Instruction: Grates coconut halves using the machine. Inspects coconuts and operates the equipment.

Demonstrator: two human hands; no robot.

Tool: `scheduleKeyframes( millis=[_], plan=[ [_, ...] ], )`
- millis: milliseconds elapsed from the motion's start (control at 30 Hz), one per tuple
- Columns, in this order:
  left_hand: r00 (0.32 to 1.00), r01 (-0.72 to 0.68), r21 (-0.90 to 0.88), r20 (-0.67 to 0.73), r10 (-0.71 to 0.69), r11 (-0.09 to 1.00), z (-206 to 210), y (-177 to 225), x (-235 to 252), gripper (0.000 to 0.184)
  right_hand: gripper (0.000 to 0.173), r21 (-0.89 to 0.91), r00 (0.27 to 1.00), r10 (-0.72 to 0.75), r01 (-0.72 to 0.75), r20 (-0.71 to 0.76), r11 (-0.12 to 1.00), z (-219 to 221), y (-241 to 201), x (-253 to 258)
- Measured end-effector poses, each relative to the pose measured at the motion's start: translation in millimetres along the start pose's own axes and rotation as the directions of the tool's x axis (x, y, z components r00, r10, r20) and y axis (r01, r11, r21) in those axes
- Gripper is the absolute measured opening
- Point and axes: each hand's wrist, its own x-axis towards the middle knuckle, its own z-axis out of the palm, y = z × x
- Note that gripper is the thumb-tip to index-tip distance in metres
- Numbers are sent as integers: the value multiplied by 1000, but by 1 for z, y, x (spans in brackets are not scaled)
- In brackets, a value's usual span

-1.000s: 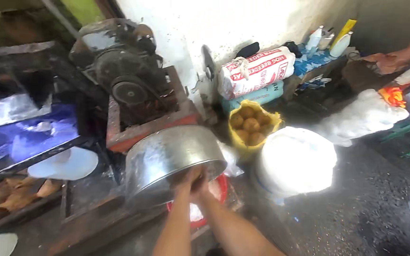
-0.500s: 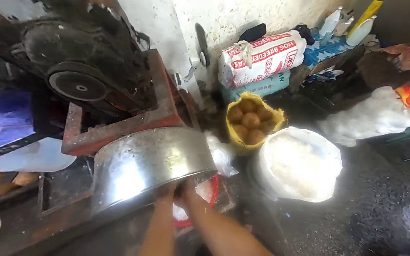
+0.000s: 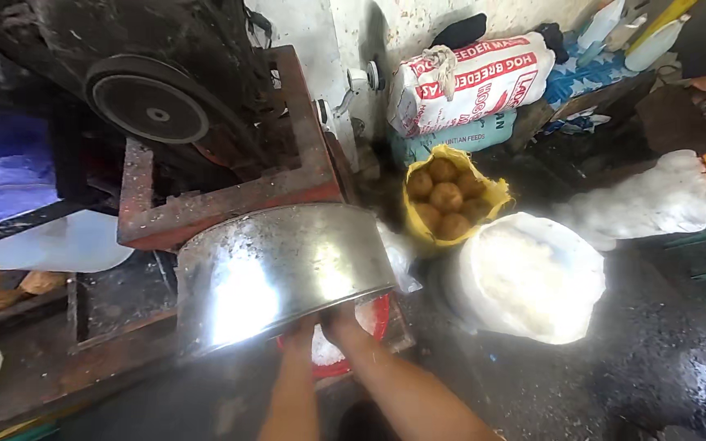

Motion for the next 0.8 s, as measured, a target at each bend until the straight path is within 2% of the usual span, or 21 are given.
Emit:
scheduleKeyframes(
  millis=[133,200,267,333,367,433,467,500,567,600,667,700,733,800],
  plan=[
    [996,-18,-212,-89,-1,977,7,-15,10,43,49,-33,996,-86,87,21,996,1,5,0],
    [991,-33,-427,-129,-25,904,13,-24,18,46,56,-113,986,-149,156,69,981,-2,7,-1],
    [992,-54,-671,-123,-40,739,19,-27,25,44,73,-198,964,-217,246,157,949,-6,2,-5],
    [1000,3,-861,-9,-22,509,24,-31,27,33,88,-275,938,-273,326,214,905,-13,-8,-17],
    [996,81,-925,89,6,373,25,-35,27,38,95,-317,927,-290,357,239,879,-18,-15,-26],
    [965,247,-963,255,64,104,24,-57,9,64,108,-385,901,-306,412,306,826,-44,-14,-48],
    [949,304,-953,304,84,19,23,-68,-2,73,116,-405,885,-309,439,347,802,-56,-10,-55],
    [933,354,-935,352,74,-19,22,-76,-12,84,120,-417,875,-308,455,373,787,-64,-6,-61],
    [911,411,-912,411,38,-6,19,-91,-32,91,116,-413,886,-295,434,358,800,-74,4,-68],
    [923,383,-921,385,14,67,14,-93,-36,83,113,-390,900,-270,397,342,831,-71,7,-65],
    [971,233,-938,239,-10,257,3,-90,-38,53,107,-364,923,-217,329,317,871,-54,10,-60],
    [988,150,-925,148,-32,350,-3,-82,-32,46,102,-340,935,-189,291,302,894,-41,7,-57],
    [996,84,-901,64,-61,426,-8,-72,-26,50,93,-306,947,-149,237,284,922,-29,4,-55],
    [998,34,-798,-6,-64,601,-27,-36,-14,55,64,-182,975,-33,74,219,981,-4,-12,-48]
  ],
)
